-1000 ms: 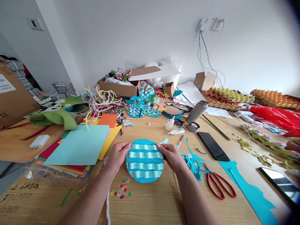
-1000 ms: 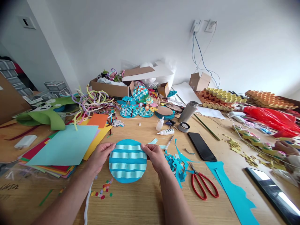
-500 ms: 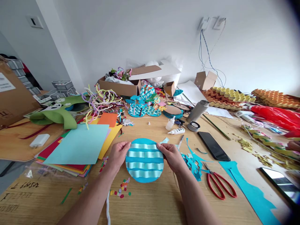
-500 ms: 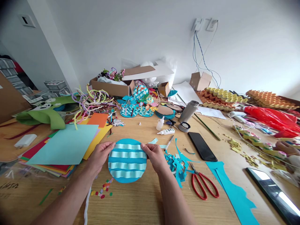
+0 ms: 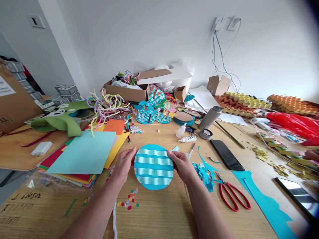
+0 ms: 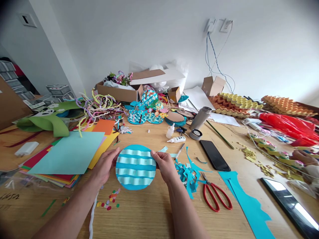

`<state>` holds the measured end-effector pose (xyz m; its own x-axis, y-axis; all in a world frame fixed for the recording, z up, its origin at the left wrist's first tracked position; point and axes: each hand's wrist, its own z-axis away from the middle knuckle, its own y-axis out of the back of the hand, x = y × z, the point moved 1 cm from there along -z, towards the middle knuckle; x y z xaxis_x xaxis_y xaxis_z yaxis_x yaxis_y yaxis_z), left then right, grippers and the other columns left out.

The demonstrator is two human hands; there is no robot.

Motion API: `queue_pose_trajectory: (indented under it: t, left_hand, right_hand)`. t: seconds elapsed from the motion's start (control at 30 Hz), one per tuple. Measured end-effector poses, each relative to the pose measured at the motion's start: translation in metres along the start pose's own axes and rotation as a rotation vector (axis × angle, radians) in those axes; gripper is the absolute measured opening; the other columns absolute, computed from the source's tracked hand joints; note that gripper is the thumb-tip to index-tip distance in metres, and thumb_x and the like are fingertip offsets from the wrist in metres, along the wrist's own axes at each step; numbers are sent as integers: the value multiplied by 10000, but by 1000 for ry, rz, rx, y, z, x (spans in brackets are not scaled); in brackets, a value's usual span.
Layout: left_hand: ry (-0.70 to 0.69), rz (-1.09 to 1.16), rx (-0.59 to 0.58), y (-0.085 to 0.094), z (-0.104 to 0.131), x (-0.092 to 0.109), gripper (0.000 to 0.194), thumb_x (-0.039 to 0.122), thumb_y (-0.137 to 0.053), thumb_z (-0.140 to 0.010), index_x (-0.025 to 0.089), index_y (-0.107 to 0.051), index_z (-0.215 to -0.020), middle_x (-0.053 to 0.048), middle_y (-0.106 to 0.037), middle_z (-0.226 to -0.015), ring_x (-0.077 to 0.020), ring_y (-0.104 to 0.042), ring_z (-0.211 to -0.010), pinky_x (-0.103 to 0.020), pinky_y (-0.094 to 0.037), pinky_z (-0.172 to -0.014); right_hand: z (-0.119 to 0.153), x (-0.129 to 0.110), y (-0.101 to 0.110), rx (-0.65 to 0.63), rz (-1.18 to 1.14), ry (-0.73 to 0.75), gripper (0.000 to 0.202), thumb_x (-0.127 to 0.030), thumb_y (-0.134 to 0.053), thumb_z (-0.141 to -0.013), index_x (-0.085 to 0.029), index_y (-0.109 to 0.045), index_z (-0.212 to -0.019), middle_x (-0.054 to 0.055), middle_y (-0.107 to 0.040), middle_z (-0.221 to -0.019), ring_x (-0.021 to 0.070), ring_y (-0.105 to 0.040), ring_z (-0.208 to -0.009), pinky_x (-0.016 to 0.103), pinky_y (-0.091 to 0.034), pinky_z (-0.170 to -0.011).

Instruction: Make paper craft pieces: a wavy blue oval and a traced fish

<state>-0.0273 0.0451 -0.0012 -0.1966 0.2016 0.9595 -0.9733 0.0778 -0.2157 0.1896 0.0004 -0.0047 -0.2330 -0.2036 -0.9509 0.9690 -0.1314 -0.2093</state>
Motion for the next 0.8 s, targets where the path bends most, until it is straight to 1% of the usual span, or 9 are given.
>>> queue_pose_trajectory:
  t: [0.07,0.13,0.23,0.37,0.47,0.57,0.67,0.73,0.8]
  left_hand:
    - [109,62,-68,-1,0,1,497,600,-634,-680,156,-701,-894,-55,-695,-664,-206,-624,-617,-290,-458,-553]
    - [175,103,-152,-2,0,2,578,636,-582,-708,152,-666,-1011,-74,-712,-721,-215,-643,-647,-301,-478,-558]
    - [201,115,-259,-3,1,3,555,617,-559,-739,143,-641,-1016,-84,-714,-752,-208,-648,-634,-307,-495,-552]
    - [208,53,-389,-5,7,6,355,424,-664,-722,139,-636,-931,-92,-715,-823,-194,-663,-684,-284,-503,-582]
    - [197,9,-482,-6,9,6,356,275,-721,-670,140,-626,-986,-102,-714,-911,-204,-673,-772,-273,-502,-620]
    - [180,35,-441,-5,7,4,398,228,-732,-646,143,-620,-1018,-102,-717,-916,-213,-676,-784,-282,-503,-629]
    - [159,104,-295,-2,1,2,413,212,-754,-605,136,-638,-994,-95,-722,-892,-205,-674,-751,-290,-509,-631]
    - [116,158,-185,0,-3,2,418,211,-766,-588,135,-653,-983,-88,-722,-894,-188,-667,-735,-284,-511,-635]
    - [73,197,-109,3,-5,1,427,220,-770,-587,139,-664,-993,-78,-723,-890,-170,-658,-721,-269,-505,-627]
  right_hand:
    - [-2,1,2,53,-56,-16,421,-545,-758,-626,-154,-615,-567,-37,-516,-485,72,-397,-448,216,-335,-458]
    - [-4,2,4,103,-119,-19,393,-523,-780,-608,-157,-637,-592,-28,-557,-500,85,-446,-453,226,-387,-467]
    - [-7,3,7,158,-225,-11,341,-473,-807,-596,-165,-679,-664,-7,-623,-551,118,-529,-493,251,-455,-497]
    - [-9,5,7,181,-315,35,307,-426,-804,-627,-175,-708,-776,17,-689,-661,157,-603,-574,291,-512,-565]
    - [-9,6,4,172,-355,71,280,-410,-790,-658,-183,-703,-797,4,-689,-682,140,-599,-580,287,-526,-594]
    - [-8,5,0,144,-391,98,257,-388,-802,-655,-189,-689,-771,-23,-667,-667,103,-569,-560,238,-514,-566]
    - [-5,3,-4,74,-408,118,242,-369,-810,-651,-194,-661,-726,-40,-647,-652,89,-564,-569,219,-514,-574]
    - [-3,2,-6,-4,-387,104,241,-372,-802,-663,-191,-652,-719,-31,-653,-671,103,-589,-609,245,-531,-621]
    - [-1,1,-7,-82,-335,77,246,-384,-786,-682,-183,-660,-750,-8,-673,-713,128,-618,-658,282,-543,-664]
